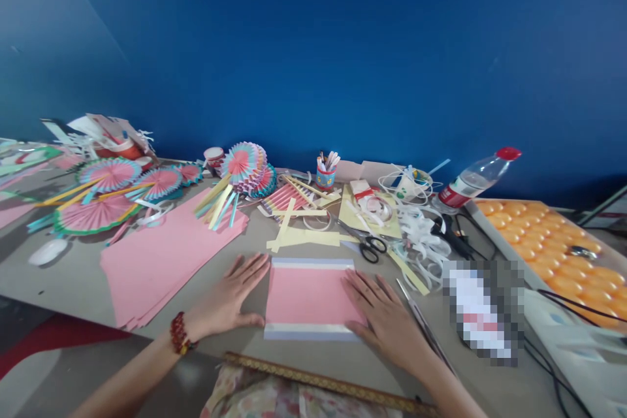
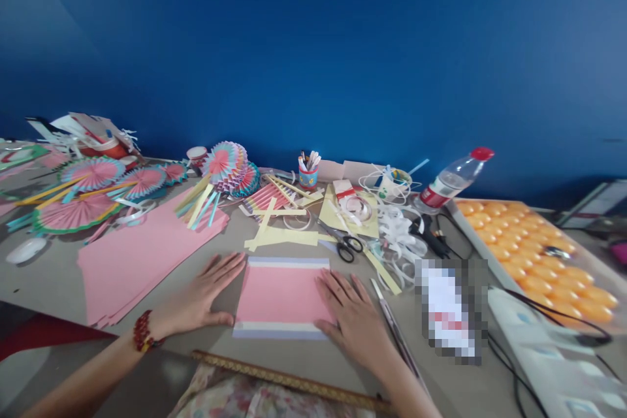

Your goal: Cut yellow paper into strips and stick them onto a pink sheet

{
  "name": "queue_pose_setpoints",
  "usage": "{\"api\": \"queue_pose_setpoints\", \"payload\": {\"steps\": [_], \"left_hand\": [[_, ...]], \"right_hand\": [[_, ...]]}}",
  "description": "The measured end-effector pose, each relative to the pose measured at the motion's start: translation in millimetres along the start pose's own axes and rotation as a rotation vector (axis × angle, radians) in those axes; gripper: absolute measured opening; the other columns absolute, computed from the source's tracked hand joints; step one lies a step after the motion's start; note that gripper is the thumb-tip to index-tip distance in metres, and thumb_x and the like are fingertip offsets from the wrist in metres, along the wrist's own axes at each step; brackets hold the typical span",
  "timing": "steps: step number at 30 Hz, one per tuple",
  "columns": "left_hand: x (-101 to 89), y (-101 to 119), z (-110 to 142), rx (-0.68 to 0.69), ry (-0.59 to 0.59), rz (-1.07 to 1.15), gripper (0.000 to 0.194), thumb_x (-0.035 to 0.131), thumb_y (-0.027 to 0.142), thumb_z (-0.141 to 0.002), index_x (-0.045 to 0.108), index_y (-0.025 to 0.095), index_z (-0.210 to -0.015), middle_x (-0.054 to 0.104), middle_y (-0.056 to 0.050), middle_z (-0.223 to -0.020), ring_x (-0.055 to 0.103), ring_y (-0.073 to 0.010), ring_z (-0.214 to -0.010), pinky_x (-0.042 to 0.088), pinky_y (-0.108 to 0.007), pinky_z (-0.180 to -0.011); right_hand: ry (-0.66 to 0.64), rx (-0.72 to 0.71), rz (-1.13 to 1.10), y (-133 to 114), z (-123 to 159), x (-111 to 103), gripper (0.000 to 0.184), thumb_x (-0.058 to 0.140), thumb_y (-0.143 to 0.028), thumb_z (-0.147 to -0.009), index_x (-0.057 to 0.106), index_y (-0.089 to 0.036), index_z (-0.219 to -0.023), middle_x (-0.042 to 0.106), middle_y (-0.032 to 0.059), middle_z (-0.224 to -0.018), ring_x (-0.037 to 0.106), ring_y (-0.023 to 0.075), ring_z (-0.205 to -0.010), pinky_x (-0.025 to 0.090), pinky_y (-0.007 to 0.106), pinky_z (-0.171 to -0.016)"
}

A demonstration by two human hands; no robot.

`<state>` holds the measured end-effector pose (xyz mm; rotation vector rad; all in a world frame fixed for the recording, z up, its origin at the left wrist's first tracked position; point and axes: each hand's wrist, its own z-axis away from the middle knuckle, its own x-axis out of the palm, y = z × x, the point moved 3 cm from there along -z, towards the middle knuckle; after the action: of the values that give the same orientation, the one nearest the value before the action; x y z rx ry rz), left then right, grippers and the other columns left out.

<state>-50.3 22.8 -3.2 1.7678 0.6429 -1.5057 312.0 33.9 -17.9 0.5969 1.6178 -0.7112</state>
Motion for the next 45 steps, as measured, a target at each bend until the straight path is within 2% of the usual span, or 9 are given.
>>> {"api": "queue_pose_setpoints", "payload": {"steps": [3, 8, 13, 17, 23, 26, 32, 39, 45], "left_hand": [[-1.3, 8, -9, 0.003, 0.022, 0.015, 0.089, 0.044, 0.067, -0.093, 0.004, 0.021, -0.159, 0.021, -0.012, -0.162, 0.019, -0.0299, -0.150, 0.019, -0.049, -0.121], [4.1, 23, -31, 0.068, 0.011, -0.038, 0.093, 0.043, 0.073, -0.090, 0.011, 0.018, -0.159, 0.024, -0.014, -0.161, 0.023, -0.0304, -0.148, 0.018, -0.049, -0.121], [6.6, 31, -51, 0.113, 0.032, -0.046, 0.089, 0.047, 0.072, -0.089, 0.024, 0.018, -0.156, 0.028, -0.014, -0.160, 0.026, -0.0314, -0.147, 0.020, -0.052, -0.120], [2.7, 34, -65, 0.101, 0.048, -0.023, 0.070, 0.047, 0.064, -0.094, 0.041, 0.019, -0.147, 0.039, -0.013, -0.154, 0.031, -0.0309, -0.144, 0.024, -0.052, -0.118], [-10.9, 24, -90, 0.011, 0.088, 0.032, 0.047, 0.058, 0.048, -0.094, 0.053, 0.021, -0.132, 0.057, -0.011, -0.130, 0.050, -0.0288, -0.122, 0.040, -0.046, -0.104], [-11.9, 20, -101, -0.021, 0.110, 0.063, 0.036, 0.061, 0.043, -0.093, 0.058, 0.020, -0.121, 0.059, -0.009, -0.116, 0.053, -0.0277, -0.110, 0.044, -0.043, -0.096], [-2.0, 17, -103, -0.097, 0.168, 0.132, 0.027, 0.066, 0.032, -0.088, 0.058, 0.019, -0.111, 0.055, -0.009, -0.116, 0.052, -0.0276, -0.109, 0.044, -0.042, -0.094], [3.7, 16, -99, -0.120, 0.216, 0.169, 0.030, 0.067, 0.029, -0.087, 0.057, 0.019, -0.113, 0.054, -0.011, -0.121, 0.050, -0.0293, -0.113, 0.043, -0.044, -0.096], [3.4, 16, -98, -0.129, 0.242, 0.167, 0.028, 0.066, 0.033, -0.088, 0.057, 0.019, -0.111, 0.054, -0.012, -0.124, 0.050, -0.0304, -0.114, 0.042, -0.045, -0.096]], "right_hand": [[-0.029, 0.015, -0.046, 2, -2, -9, 0.065, 0.046, -0.057, -0.097, 0.034, -0.027, -0.153, 0.039, 0.0082, -0.155, 0.039, 0.0291, -0.140, 0.029, 0.054, -0.114], [-0.003, 0.121, -0.154, 3, -20, -27, 0.052, 0.049, -0.055, -0.096, 0.056, -0.026, -0.139, 0.051, 0.0106, -0.146, 0.049, 0.0298, -0.132, 0.044, 0.049, -0.105], [0.030, 0.107, -0.181, -12, -60, -20, 0.058, 0.054, -0.045, -0.094, 0.043, -0.024, -0.148, 0.050, 0.0112, -0.147, 0.049, 0.0287, -0.132, 0.042, 0.047, -0.108], [-0.017, 0.134, -0.166, -19, -85, -12, 0.060, 0.060, -0.035, -0.090, 0.046, -0.020, -0.146, 0.052, 0.0130, -0.145, 0.048, 0.0305, -0.131, 0.040, 0.048, -0.109], [-0.027, 0.151, -0.237, -17, -91, -12, 0.056, 0.064, -0.028, -0.083, 0.052, -0.023, -0.138, 0.058, 0.0103, -0.134, 0.051, 0.0296, -0.122, 0.042, 0.046, -0.104], [-0.014, 0.174, -0.238, -14, -93, -10, 0.055, 0.067, -0.029, -0.079, 0.055, -0.023, -0.133, 0.058, 0.0097, -0.130, 0.052, 0.0300, -0.120, 0.042, 0.044, -0.102], [0.002, 0.192, -0.217, -14, -103, -12, 0.046, 0.071, -0.033, -0.076, 0.059, -0.020, -0.119, 0.060, 0.0097, -0.118, 0.054, 0.0299, -0.111, 0.042, 0.043, -0.096], [0.054, 0.195, -0.284, -17, -107, -12, 0.027, 0.073, -0.024, -0.074, 0.056, -0.021, -0.095, 0.061, 0.0066, -0.105, 0.055, 0.0269, -0.101, 0.042, 0.038, -0.088], [0.075, 0.199, -0.338, -14, -105, -6, 0.029, 0.067, -0.017, -0.075, 0.055, -0.022, -0.101, 0.062, 0.0067, -0.106, 0.056, 0.0267, -0.102, 0.041, 0.039, -0.090]]}}
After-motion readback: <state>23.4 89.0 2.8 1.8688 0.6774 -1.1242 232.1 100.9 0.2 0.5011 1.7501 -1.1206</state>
